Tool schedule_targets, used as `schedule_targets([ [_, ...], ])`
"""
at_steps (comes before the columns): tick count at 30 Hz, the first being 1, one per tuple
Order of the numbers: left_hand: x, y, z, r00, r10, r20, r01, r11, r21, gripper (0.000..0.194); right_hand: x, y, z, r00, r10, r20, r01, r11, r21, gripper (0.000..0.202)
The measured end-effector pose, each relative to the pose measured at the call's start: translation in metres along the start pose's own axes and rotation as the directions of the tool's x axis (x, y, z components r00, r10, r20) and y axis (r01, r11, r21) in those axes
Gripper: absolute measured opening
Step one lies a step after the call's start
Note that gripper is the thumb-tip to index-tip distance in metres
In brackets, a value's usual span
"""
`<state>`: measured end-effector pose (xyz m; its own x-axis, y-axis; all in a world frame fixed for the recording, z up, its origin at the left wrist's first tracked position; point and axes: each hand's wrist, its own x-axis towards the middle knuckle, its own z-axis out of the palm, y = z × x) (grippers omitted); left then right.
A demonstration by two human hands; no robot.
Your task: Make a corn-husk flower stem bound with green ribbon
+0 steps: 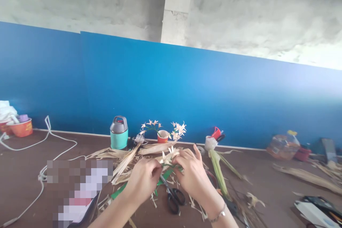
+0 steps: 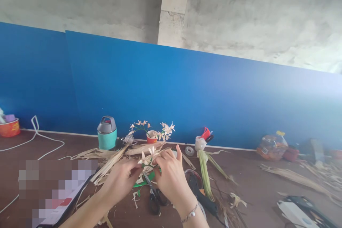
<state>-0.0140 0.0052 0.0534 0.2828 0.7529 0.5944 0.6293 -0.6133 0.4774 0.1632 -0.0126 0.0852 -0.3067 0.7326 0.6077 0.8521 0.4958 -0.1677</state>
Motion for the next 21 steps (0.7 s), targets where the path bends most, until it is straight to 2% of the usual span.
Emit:
schedule_targets([
  [1, 0.0, 0.001, 0.0002, 0.992, -0.106, 0.073, 0.113, 0.988, -0.104, 0.022, 0.0002, -0.0014, 0.0012, 1.0, -0.006, -0.005, 0.006, 1.0, -0.011, 0.026],
  [3, 0.0007, 0.0021, 0.0, 0.936, -0.267, 0.231, 0.329, 0.896, -0.297, 0.022, 0.0003, -0.0039, 0.0033, 1.0, -0.003, 0.003, 0.003, 1.0, -0.021, 0.029],
  [6, 0.003, 0.002, -0.0003, 0.858, -0.36, 0.366, 0.506, 0.713, -0.485, 0.022, -0.0005, -0.0053, 0.0048, 1.0, 0.013, 0.021, -0.013, 1.0, -0.018, 0.031],
  [11, 0.0051, 0.0029, 0.0001, 0.801, -0.415, 0.431, 0.598, 0.536, -0.596, 0.019, -0.0024, -0.0027, 0.0046, 0.999, 0.022, 0.041, -0.023, 1.0, 0.013, 0.033],
  [15, 0.0049, 0.0015, 0.0018, 0.718, -0.397, 0.572, 0.694, 0.344, -0.632, 0.019, -0.0022, -0.0045, 0.0039, 0.998, 0.043, 0.054, -0.043, 0.999, 0.002, 0.031],
  [18, 0.0063, -0.0029, 0.0039, 0.723, -0.427, 0.543, 0.679, 0.293, -0.673, 0.022, -0.0013, -0.0052, 0.0016, 0.999, 0.017, 0.037, -0.016, 1.0, -0.026, 0.046],
  [21, 0.0093, -0.0057, 0.0027, 0.739, -0.496, 0.456, 0.64, 0.303, -0.707, 0.023, -0.0003, -0.0007, -0.0022, 0.997, 0.024, -0.076, -0.031, 0.996, -0.088, 0.062],
])
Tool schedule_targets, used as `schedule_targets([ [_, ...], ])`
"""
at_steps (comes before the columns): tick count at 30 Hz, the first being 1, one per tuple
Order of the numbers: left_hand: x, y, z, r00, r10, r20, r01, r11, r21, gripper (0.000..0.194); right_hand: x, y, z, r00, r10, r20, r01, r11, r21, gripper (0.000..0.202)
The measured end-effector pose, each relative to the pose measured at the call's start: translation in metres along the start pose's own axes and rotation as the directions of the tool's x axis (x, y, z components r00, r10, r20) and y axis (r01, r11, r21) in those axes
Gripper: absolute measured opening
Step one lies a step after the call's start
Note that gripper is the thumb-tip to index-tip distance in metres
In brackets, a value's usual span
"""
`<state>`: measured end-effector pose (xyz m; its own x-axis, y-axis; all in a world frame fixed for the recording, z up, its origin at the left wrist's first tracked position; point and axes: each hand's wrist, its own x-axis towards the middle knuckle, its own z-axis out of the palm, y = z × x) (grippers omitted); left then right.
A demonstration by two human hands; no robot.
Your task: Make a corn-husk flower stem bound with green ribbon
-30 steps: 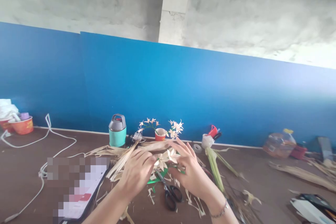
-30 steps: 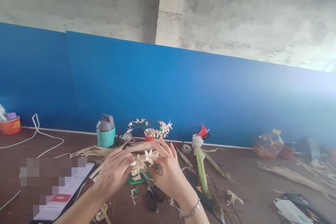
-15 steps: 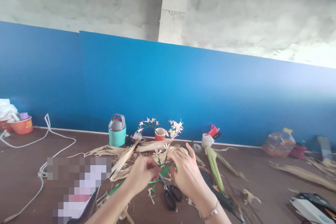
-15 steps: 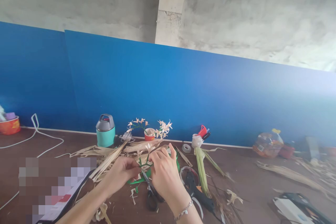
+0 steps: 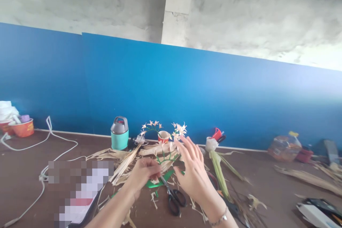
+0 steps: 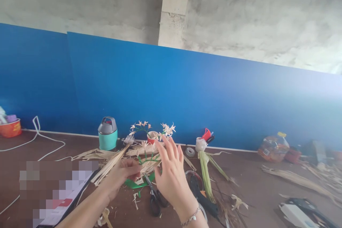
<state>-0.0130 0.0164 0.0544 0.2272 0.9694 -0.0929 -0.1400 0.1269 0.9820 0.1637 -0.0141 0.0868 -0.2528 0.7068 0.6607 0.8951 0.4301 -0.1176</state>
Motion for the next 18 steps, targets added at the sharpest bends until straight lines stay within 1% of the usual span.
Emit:
schedule_targets([
  [1, 0.0, 0.002, 0.0, 0.999, 0.013, -0.039, -0.013, 1.0, -0.006, 0.022, 0.001, 0.002, -0.001, 0.999, 0.014, -0.05, -0.015, 1.0, -0.016, 0.059],
  [2, -0.001, 0.005, -0.001, 0.997, 0.024, -0.072, -0.025, 1.0, -0.011, 0.022, 0.001, 0.004, -0.002, 0.995, 0.026, -0.098, -0.028, 0.999, -0.026, 0.051],
  [4, -0.005, 0.013, 0.0, 0.989, 0.037, -0.146, -0.039, 0.999, -0.01, 0.021, 0.002, 0.007, -0.002, 0.985, 0.031, -0.169, -0.037, 0.999, -0.033, 0.032],
  [6, -0.01, 0.019, 0.002, 0.986, 0.027, -0.164, -0.028, 1.0, 0.001, 0.022, 0.003, 0.007, 0.0, 0.976, 0.029, -0.215, -0.036, 0.999, -0.032, 0.018],
  [7, -0.012, 0.021, 0.003, 0.986, 0.017, -0.164, -0.018, 1.0, -0.004, 0.023, 0.003, 0.006, 0.001, 0.973, 0.031, -0.229, -0.04, 0.999, -0.033, 0.015],
  [10, -0.015, 0.022, 0.006, 0.99, -0.001, -0.14, -0.005, 0.999, -0.044, 0.024, 0.003, 0.003, 0.007, 0.964, 0.048, -0.262, -0.061, 0.997, -0.044, 0.015],
  [14, -0.017, 0.017, 0.008, 0.995, 0.021, -0.1, -0.03, 0.996, -0.087, 0.023, 0.002, 0.003, 0.013, 0.952, 0.061, -0.299, -0.083, 0.995, -0.063, 0.011],
  [18, -0.018, 0.016, 0.011, 0.995, 0.037, -0.09, -0.049, 0.99, -0.133, 0.022, 0.0, 0.005, 0.014, 0.938, 0.045, -0.344, -0.073, 0.995, -0.068, 0.016],
])
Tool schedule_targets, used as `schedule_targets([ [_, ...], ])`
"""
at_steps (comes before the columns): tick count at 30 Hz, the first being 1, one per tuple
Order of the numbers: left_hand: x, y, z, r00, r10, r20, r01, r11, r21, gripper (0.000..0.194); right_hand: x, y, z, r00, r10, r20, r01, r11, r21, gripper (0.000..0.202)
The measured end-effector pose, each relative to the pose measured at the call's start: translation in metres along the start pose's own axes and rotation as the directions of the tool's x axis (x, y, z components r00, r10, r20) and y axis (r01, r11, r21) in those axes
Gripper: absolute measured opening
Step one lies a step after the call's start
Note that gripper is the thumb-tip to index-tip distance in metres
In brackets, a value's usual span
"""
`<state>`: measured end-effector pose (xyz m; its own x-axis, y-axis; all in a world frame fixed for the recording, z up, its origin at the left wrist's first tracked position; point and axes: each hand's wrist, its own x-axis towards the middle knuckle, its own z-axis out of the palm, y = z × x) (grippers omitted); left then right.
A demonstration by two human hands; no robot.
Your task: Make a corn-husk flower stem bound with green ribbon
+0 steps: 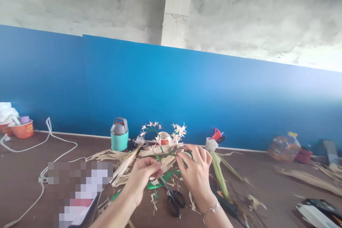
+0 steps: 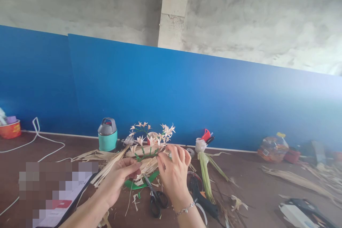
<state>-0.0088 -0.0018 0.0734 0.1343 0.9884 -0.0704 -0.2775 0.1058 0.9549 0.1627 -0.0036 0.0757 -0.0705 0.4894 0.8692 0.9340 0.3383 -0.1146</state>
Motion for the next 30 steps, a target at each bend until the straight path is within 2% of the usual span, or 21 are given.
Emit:
schedule_targets([
  [5, -0.008, -0.003, 0.009, 0.999, 0.025, 0.022, -0.024, 0.998, -0.051, 0.026, -0.003, -0.002, 0.001, 0.993, 0.039, -0.115, -0.038, 0.999, 0.007, 0.02],
  [9, -0.012, -0.008, 0.015, 0.996, 0.087, -0.034, -0.09, 0.989, -0.119, 0.026, -0.003, -0.006, 0.001, 0.985, 0.083, -0.154, -0.075, 0.996, 0.057, 0.02],
  [19, -0.006, -0.011, 0.011, 0.989, 0.118, -0.089, -0.129, 0.984, -0.124, 0.029, 0.001, -0.007, -0.003, 0.996, 0.068, -0.053, -0.065, 0.996, 0.063, 0.015],
  [22, -0.004, -0.011, 0.009, 0.992, 0.085, -0.097, -0.097, 0.987, -0.125, 0.029, -0.001, -0.004, 0.0, 0.997, 0.076, -0.013, -0.075, 0.995, 0.072, 0.012],
  [26, 0.002, -0.009, 0.002, 0.991, 0.045, -0.123, -0.061, 0.99, -0.13, 0.026, -0.002, -0.001, 0.0, 0.997, 0.075, -0.023, -0.074, 0.996, 0.059, 0.029],
  [30, 0.005, -0.007, -0.004, 0.995, 0.008, -0.102, -0.018, 0.995, -0.094, 0.024, 0.0, -0.006, -0.004, 1.0, 0.006, -0.028, -0.004, 0.998, 0.062, 0.028],
])
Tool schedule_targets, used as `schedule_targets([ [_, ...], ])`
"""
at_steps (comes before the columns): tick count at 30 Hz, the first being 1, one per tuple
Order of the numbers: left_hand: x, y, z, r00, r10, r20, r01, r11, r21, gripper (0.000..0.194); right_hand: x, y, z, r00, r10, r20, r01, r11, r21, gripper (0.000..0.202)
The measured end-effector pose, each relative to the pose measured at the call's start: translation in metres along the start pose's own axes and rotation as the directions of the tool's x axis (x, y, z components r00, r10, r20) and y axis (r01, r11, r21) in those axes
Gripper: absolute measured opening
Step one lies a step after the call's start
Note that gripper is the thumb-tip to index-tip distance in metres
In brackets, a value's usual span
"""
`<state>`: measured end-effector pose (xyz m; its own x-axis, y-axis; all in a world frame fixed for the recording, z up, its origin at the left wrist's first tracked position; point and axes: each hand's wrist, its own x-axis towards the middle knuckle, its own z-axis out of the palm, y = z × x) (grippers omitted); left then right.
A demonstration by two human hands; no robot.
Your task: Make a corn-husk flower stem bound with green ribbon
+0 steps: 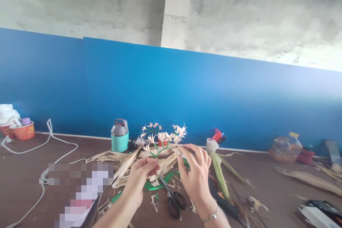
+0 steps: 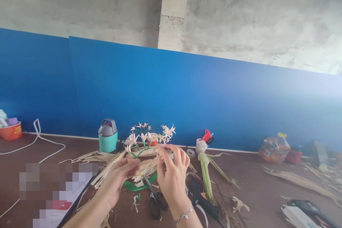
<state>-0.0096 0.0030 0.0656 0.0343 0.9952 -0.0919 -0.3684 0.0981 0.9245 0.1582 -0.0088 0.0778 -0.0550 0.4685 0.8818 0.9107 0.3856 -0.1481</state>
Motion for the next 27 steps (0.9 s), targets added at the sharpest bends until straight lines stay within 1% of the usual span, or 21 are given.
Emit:
schedule_targets([
  [4, -0.001, 0.0, 0.001, 0.998, -0.057, 0.03, 0.056, 0.998, 0.043, 0.024, 0.0, -0.005, -0.002, 0.995, -0.055, 0.077, 0.056, 0.998, -0.003, 0.034],
  [6, -0.003, 0.001, 0.002, 0.998, -0.053, 0.046, 0.049, 0.995, 0.083, 0.025, -0.001, -0.004, -0.001, 0.993, -0.067, 0.102, 0.067, 0.998, -0.005, 0.037],
  [9, -0.006, 0.006, 0.004, 0.998, -0.02, 0.065, 0.009, 0.985, 0.17, 0.024, -0.002, 0.0, 0.001, 0.993, -0.08, 0.092, 0.084, 0.996, -0.037, 0.04],
  [12, -0.007, 0.011, 0.004, 0.997, -0.014, 0.082, -0.004, 0.975, 0.222, 0.021, -0.002, 0.003, 0.003, 0.996, -0.061, 0.065, 0.066, 0.995, -0.075, 0.034],
  [16, -0.008, 0.013, 0.005, 0.996, -0.009, 0.092, -0.012, 0.974, 0.227, 0.02, -0.001, 0.003, 0.004, 0.999, -0.011, 0.049, 0.014, 0.997, -0.072, 0.02],
  [20, -0.009, 0.011, 0.006, 0.995, 0.02, 0.1, -0.041, 0.977, 0.21, 0.022, 0.0, 0.002, 0.004, 0.999, 0.015, 0.046, -0.013, 0.999, -0.045, 0.018],
  [22, -0.008, 0.011, 0.006, 0.995, 0.042, 0.095, -0.064, 0.969, 0.238, 0.021, 0.001, 0.002, 0.002, 0.998, 0.013, 0.059, -0.011, 0.999, -0.038, 0.019],
  [24, -0.007, 0.01, 0.004, 0.993, 0.089, 0.081, -0.111, 0.937, 0.331, 0.02, 0.003, 0.003, -0.001, 0.995, -0.008, 0.095, 0.012, 0.999, -0.032, 0.019],
  [27, -0.006, 0.01, 0.001, 0.971, 0.219, 0.095, -0.236, 0.821, 0.521, 0.019, 0.007, 0.006, -0.007, 0.981, -0.065, 0.183, 0.069, 0.998, -0.012, 0.019],
])
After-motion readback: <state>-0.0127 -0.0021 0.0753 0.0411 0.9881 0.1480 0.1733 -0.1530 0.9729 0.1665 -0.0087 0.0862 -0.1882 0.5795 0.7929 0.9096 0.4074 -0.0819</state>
